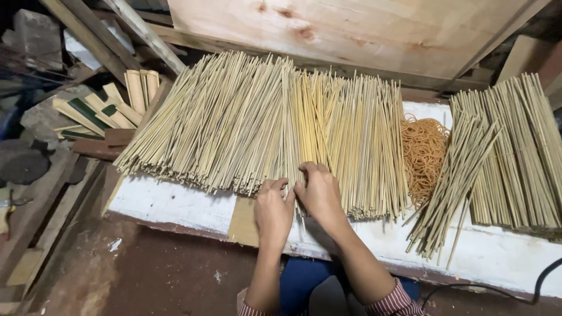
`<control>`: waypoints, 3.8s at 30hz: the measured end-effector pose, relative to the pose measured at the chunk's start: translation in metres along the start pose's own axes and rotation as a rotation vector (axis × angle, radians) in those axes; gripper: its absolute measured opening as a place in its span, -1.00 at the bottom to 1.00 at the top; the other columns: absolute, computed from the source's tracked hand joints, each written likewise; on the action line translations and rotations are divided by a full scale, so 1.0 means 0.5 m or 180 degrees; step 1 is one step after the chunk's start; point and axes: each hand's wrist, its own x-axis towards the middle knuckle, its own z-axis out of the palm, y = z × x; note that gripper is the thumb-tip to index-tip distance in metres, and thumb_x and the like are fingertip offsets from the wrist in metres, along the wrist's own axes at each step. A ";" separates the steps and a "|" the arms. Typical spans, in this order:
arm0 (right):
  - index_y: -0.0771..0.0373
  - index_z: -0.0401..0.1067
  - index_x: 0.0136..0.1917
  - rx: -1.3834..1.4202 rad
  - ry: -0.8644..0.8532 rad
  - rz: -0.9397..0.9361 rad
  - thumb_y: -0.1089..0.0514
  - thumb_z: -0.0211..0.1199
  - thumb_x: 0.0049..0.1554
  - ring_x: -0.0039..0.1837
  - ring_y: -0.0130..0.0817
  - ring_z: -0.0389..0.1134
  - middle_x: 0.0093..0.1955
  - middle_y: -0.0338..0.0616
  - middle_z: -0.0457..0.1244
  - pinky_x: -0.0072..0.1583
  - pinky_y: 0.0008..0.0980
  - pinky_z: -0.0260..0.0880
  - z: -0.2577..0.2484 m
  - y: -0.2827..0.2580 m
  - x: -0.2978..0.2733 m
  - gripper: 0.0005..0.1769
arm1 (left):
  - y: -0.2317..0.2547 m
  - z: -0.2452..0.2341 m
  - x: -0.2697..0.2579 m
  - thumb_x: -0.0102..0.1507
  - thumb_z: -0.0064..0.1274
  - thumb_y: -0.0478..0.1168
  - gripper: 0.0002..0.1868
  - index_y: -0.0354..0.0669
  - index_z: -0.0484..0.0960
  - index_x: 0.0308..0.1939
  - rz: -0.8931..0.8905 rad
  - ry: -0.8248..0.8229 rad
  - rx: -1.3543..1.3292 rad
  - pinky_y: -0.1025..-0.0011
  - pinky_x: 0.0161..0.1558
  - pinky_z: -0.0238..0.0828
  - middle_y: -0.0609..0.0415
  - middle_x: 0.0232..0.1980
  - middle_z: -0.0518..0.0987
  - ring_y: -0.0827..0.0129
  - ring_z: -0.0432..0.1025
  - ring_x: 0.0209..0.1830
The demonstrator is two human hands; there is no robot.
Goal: Sorting and inspecting thin wooden sticks to prepare them for bundling on a low work surface.
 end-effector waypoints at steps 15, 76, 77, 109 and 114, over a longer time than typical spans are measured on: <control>0.08 0.59 0.04 0.0068 -0.0204 0.0033 0.18 0.32 0.03 0.05 0.22 0.48 -0.08 0.08 0.36 0.09 0.02 0.50 0.003 0.018 0.009 -0.73 | 0.000 -0.005 0.039 0.16 0.19 -0.19 -0.79 -0.12 0.76 -0.16 -0.0577 -0.0705 -0.0311 0.08 -0.08 0.51 0.03 -0.31 0.74 -0.02 0.63 -0.13; 0.07 0.61 -0.11 0.0735 0.0322 -0.0018 0.04 0.51 -0.02 -0.19 -0.15 0.49 -0.33 -0.20 0.45 -0.06 -0.18 0.46 -0.032 0.041 -0.056 -0.80 | 0.005 -0.021 -0.021 0.25 0.19 -0.30 -0.81 -0.22 0.72 -0.06 -0.0236 0.0303 -0.0330 0.19 -0.21 0.57 -0.09 -0.19 0.73 0.07 0.64 -0.25; 0.09 0.57 -0.13 0.0622 0.0221 0.0051 0.04 0.52 -0.03 -0.17 -0.08 0.50 -0.33 -0.17 0.45 -0.06 -0.14 0.45 -0.027 0.031 -0.053 -0.77 | -0.010 -0.015 -0.014 0.24 0.19 -0.27 -0.81 -0.19 0.71 -0.07 -0.0205 0.0247 -0.0175 0.13 -0.19 0.55 -0.07 -0.19 0.73 0.03 0.63 -0.23; 0.52 0.47 0.24 0.3682 0.0038 0.0906 0.37 0.43 0.03 -0.07 -0.31 0.49 -0.02 0.08 0.41 -0.02 -0.31 0.63 -0.069 0.061 -0.093 -0.51 | 0.110 -0.066 -0.068 0.17 0.18 -0.33 -0.82 -0.24 0.78 -0.17 -0.0394 -0.0544 -0.1552 0.40 -0.23 0.64 -0.10 -0.27 0.74 0.22 0.67 -0.34; 0.54 0.42 0.25 0.3346 0.0857 0.0995 0.37 0.44 0.03 0.00 -0.22 0.46 0.03 0.16 0.36 -0.01 -0.25 0.60 -0.139 0.197 -0.146 -0.48 | 0.172 0.054 -0.112 0.23 0.07 -0.43 -0.76 -0.38 0.70 -0.03 0.0731 -0.0913 -0.2303 0.31 -0.28 0.63 -0.21 -0.24 0.62 0.08 0.65 -0.26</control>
